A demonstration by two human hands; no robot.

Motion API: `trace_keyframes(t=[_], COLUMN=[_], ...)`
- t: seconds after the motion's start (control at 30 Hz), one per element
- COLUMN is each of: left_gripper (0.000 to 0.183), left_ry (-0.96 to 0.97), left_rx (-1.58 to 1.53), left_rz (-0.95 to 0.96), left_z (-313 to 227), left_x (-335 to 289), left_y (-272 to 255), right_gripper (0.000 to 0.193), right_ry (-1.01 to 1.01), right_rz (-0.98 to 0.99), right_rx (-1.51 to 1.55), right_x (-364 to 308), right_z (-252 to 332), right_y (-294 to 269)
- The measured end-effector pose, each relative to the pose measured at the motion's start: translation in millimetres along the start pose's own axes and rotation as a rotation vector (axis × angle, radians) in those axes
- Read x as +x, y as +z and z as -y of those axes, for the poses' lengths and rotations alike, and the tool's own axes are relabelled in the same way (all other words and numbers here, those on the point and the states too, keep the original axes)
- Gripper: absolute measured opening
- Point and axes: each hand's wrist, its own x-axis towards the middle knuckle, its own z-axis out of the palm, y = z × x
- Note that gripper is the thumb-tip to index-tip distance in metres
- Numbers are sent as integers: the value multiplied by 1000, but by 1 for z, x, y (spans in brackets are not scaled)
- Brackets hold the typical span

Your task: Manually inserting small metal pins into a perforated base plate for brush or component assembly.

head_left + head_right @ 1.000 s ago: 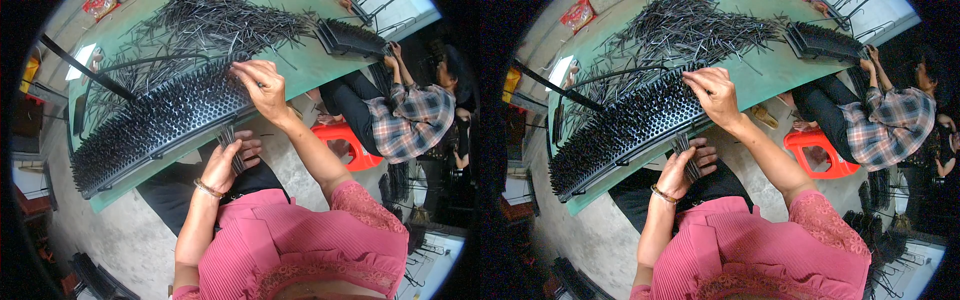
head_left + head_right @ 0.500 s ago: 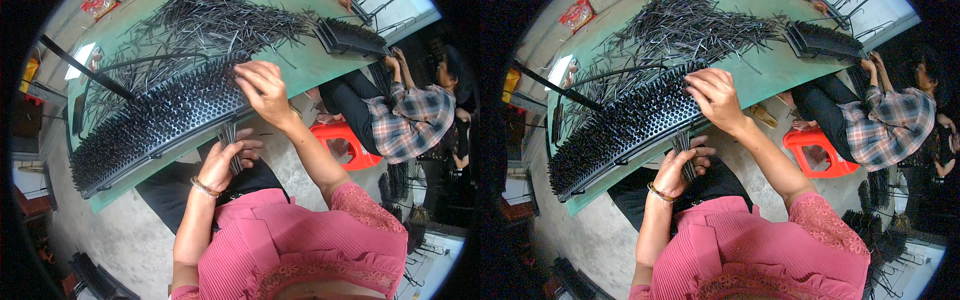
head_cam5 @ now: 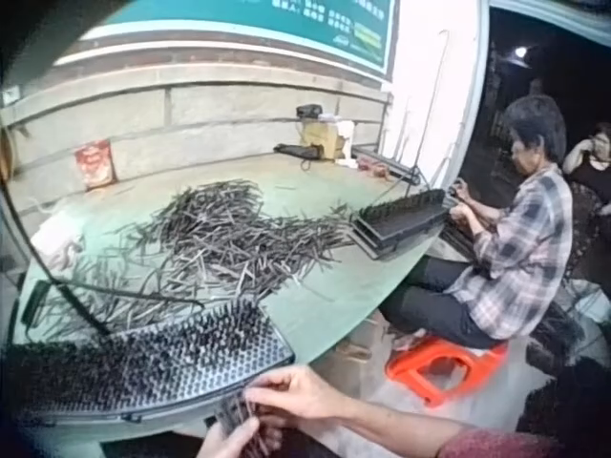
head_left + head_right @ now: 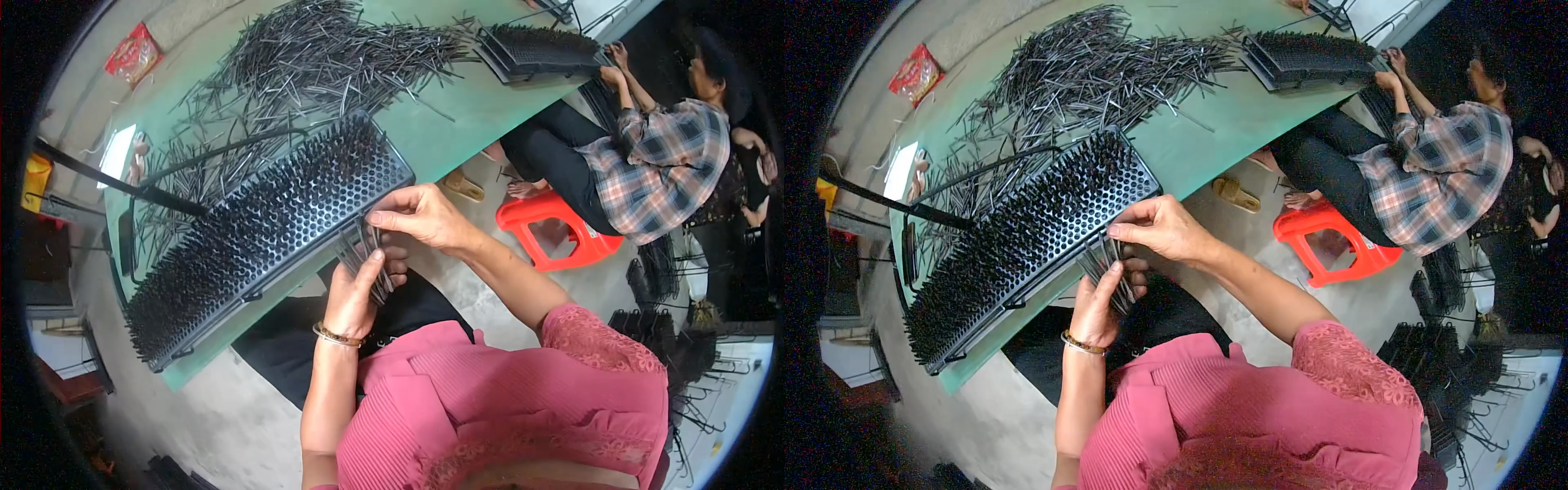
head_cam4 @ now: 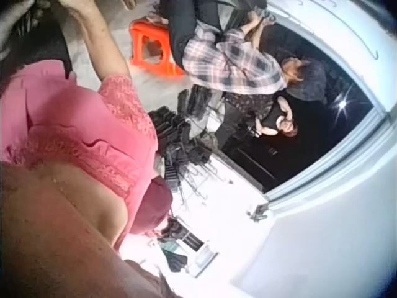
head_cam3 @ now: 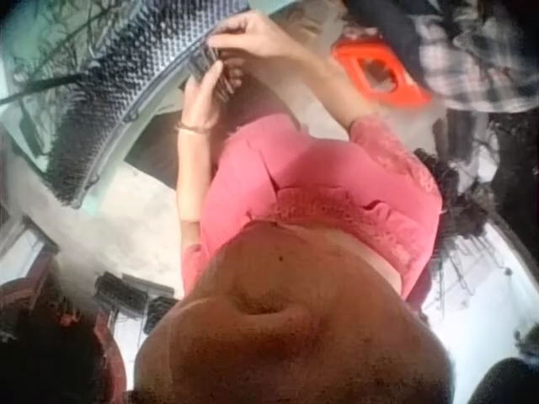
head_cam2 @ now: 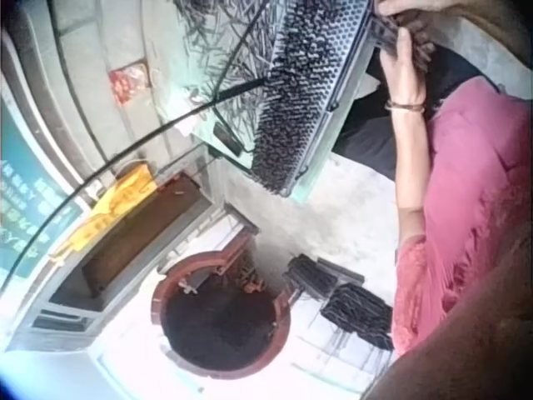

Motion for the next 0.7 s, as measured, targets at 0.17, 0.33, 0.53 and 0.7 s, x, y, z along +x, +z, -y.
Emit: trace_keyframes(t=[0.17,0.33,0.53,0.7], left_gripper=[29,26,24,24], left_ry=[48,42,25,15], left_rx=[22,60,40,85], left_rz=[-98,-84,-60,-83], left_z=[4,5,7,7], left_x=[6,8,6,8], left_y=[1,4,4,5], right_gripper=[24,23,23,24], right_ry=[0,-40,-33,-8], right_rz=[-13,2,71,34], right_rx=[-19,-24,-34,-35], right_x=[-3,-1,-4,-3], right_z=[0,-5,-7,-9], right_y=[-5,-10,-13,-12])
